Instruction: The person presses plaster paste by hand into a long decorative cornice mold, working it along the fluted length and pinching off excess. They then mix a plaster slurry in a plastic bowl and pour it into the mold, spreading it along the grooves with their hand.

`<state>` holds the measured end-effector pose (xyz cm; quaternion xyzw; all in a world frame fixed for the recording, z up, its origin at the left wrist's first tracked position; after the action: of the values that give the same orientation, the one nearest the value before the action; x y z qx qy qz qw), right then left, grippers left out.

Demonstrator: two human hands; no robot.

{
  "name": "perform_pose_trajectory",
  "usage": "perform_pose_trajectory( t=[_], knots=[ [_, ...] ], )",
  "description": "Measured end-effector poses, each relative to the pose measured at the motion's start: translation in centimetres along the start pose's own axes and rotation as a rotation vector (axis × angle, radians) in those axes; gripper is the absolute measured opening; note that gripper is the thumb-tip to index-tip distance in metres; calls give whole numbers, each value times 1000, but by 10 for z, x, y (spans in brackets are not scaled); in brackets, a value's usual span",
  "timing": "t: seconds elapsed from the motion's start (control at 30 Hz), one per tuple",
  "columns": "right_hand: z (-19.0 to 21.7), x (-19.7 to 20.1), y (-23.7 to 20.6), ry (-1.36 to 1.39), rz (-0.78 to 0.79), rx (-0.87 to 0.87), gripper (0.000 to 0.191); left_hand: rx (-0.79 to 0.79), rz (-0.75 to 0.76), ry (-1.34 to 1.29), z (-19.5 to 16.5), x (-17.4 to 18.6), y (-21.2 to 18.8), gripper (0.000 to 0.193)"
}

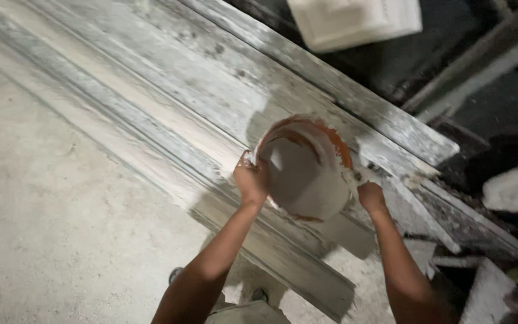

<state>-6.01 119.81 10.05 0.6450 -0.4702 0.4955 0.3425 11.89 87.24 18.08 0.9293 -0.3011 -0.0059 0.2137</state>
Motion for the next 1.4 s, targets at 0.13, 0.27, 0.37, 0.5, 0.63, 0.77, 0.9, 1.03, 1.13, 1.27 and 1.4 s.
perform_pose_trajectory(
  t=[0.13, 0.27, 0.37, 0.5, 0.63, 0.77, 0.9, 1.03, 1.13, 1.27, 1.4],
  knots=[
    [82, 7, 21, 44, 95, -71, 22, 27, -25, 0, 30, 69, 43, 12],
    [190, 46, 41, 788, 56, -312, 24, -219, -97, 206, 72, 155, 105, 15],
    [308, 87, 59, 1182, 71, -134, 27, -513, -166, 381, 107, 228, 164, 26],
    [467, 146, 78, 1394, 104, 70, 33, -139, -63, 298, 174, 325, 264, 32],
    [603, 191, 117, 1324, 230, 39, 36, -94, -203, 198, 189, 435, 347, 33],
    [710, 212, 156, 1299, 325, 37, 36, -230, -237, 280, 214, 515, 420, 30],
    [819, 217, 212, 1297, 336, 96, 35, -122, -220, 340, 276, 570, 489, 34],
    [928, 220, 286, 1286, 341, 127, 34, -80, -338, 193, 335, 633, 574, 38],
    [1019, 216, 347, 1283, 350, 144, 34, 94, -163, 359, 393, 675, 648, 41],
    [1138, 231, 424, 1264, 363, 162, 34, -109, -294, 291, 426, 727, 744, 37],
    [1245, 273, 485, 1242, 391, 211, 34, -156, -349, 276, 450, 781, 856, 36]
  ],
)
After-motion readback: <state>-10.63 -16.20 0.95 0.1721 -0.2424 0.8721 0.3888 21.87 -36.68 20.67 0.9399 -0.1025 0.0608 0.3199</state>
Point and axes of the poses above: each hand's wrist, its own y-axis towards the middle knuckle, its own x-axis out of the back of the hand, z = x × y, the point moved 6 cm from there along y, towards the middle knuckle, and after that the axes turned 15 degrees about -x, right-handed, at the moved point
